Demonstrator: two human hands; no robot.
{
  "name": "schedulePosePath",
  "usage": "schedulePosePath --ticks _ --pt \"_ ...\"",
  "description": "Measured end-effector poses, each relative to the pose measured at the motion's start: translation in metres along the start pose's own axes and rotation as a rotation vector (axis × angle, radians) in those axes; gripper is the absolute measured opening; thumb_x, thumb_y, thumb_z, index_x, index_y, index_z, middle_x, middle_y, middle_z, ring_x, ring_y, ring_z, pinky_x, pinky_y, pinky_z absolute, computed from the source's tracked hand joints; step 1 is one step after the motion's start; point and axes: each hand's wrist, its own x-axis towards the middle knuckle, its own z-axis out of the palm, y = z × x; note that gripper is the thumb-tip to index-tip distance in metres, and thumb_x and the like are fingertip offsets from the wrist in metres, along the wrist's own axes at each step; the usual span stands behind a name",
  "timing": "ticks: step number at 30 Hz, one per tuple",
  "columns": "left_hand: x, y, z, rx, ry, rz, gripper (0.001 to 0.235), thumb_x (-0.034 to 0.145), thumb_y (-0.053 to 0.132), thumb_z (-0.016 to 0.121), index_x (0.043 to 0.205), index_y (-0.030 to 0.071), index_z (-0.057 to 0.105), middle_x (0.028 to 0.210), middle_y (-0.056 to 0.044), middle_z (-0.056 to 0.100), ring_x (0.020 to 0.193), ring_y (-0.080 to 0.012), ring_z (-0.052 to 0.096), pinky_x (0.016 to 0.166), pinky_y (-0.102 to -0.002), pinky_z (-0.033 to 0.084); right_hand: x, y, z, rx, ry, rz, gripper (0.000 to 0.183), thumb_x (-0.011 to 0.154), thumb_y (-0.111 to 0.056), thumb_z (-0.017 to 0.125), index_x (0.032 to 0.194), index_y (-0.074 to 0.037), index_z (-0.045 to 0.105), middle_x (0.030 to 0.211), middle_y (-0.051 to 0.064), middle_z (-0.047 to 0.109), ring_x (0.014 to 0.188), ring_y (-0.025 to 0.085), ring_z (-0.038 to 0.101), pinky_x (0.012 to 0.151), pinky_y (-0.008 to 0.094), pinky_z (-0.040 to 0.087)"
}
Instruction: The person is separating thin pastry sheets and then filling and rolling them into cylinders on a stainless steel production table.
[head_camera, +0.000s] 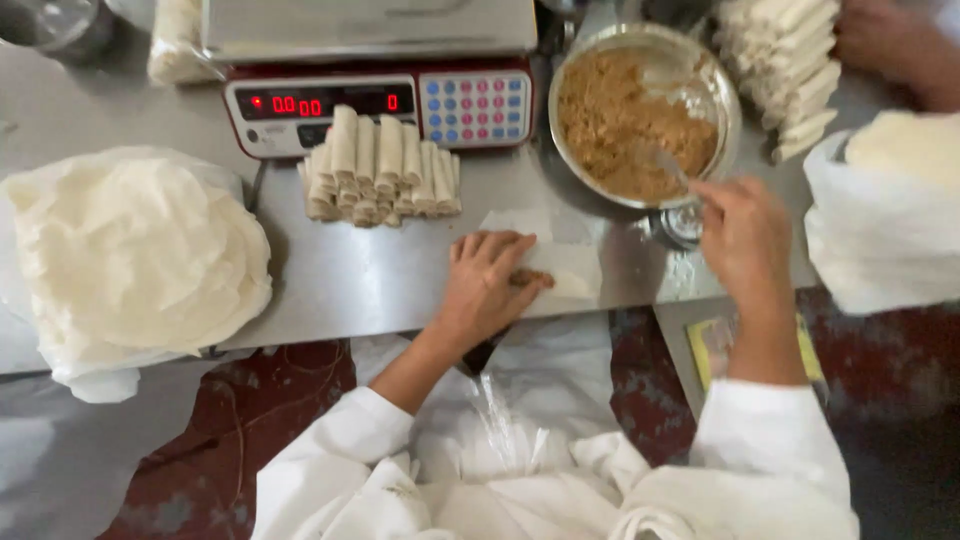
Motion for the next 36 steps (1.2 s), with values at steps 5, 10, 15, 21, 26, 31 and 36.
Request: schedulePosePath --ticks 5,10,15,21,26,31,36 --pt "-0.01 -0.02 -0.019 0.025 0.062 0.013 0.041 0.085 0.038 0.09 0.121 0.021 0.081 0.119 0.0 0.067 0.113 -0.0254 0.057 0.101 -0.049 0.043 0.013 -0.007 0.044 -0.198 0.225 -0.25 0.024 0.099 -0.005 0.079 0.121 -0.011 0.086 0.105 0.011 0.065 0.104 0.034 0.064 0.092 0.046 0.051" --pt "-0.005 -0.025 -0.011 0.03 -0.007 0.082 0.025 0.084 0.038 0.09 0.105 0.026 0.084 0.114 0.004 0.07 0.113 -0.0244 0.057 0.102 -0.049 0.039 -0.032 -0.085 0.111 0.231 0.078 -0.386 0.028 0.092 -0.034 0.086 0.107 -0.01 0.083 0.099 0.011 0.068 0.101 0.034 0.064 0.091 0.046 0.052" --pt "-0.005 -0.031 -0.026 0.024 -0.064 0.084 0.022 0.086 0.035 0.088 0.106 0.029 0.085 0.117 0.004 0.073 0.114 -0.0277 0.06 0.101 -0.051 0.041 -0.055 -0.092 0.119 0.311 0.125 -0.351 0.021 0.092 -0.029 0.088 0.105 -0.013 0.082 0.099 0.005 0.069 0.103 0.03 0.063 0.093 0.043 0.05" --pt "-0.016 -0.057 -0.037 0.209 0.042 -0.154 0.039 0.077 0.043 0.092 0.107 0.018 0.083 0.13 -0.002 0.067 0.121 -0.032 0.056 0.102 -0.056 0.044 -0.077 -0.067 0.094 0.231 0.241 -0.177 0.035 0.094 -0.031 0.09 0.113 -0.005 0.077 0.114 0.009 0.065 0.115 0.032 0.061 0.1 0.046 0.051" --pt "-0.007 -0.032 -0.025 -0.052 -0.173 -0.37 0.019 0.105 0.033 0.065 0.113 0.016 0.065 0.085 -0.011 0.075 0.079 -0.0363 0.076 0.07 -0.05 0.061 -0.081 -0.081 0.102 0.374 -0.014 0.231 0.017 0.115 -0.029 0.058 0.117 -0.011 0.06 0.088 0.013 0.075 0.077 0.034 0.074 0.07 0.047 0.06" --pt "-0.003 -0.003 -0.045 -0.45 -0.12 -0.59 0.054 0.097 0.024 0.076 0.143 0.009 0.052 0.11 -0.02 0.079 0.098 -0.0362 0.078 0.081 -0.045 0.065 -0.086 -0.105 0.098 0.694 0.07 0.251 0.041 0.103 -0.017 0.071 0.137 -0.004 0.052 0.102 0.019 0.077 0.068 0.026 0.074 0.06 0.038 0.061" --pt "-0.019 0.0 -0.049 -0.726 -0.064 -0.86 0.071 0.086 0.006 0.087 0.148 0.006 0.051 0.117 -0.016 0.073 0.1 -0.025 0.072 0.086 -0.036 0.063 -0.103 -0.092 0.111 1.092 0.174 0.428 0.061 0.089 0.009 0.077 0.143 0.005 0.047 0.105 0.021 0.066 0.078 0.022 0.064 0.058 0.033 0.058"
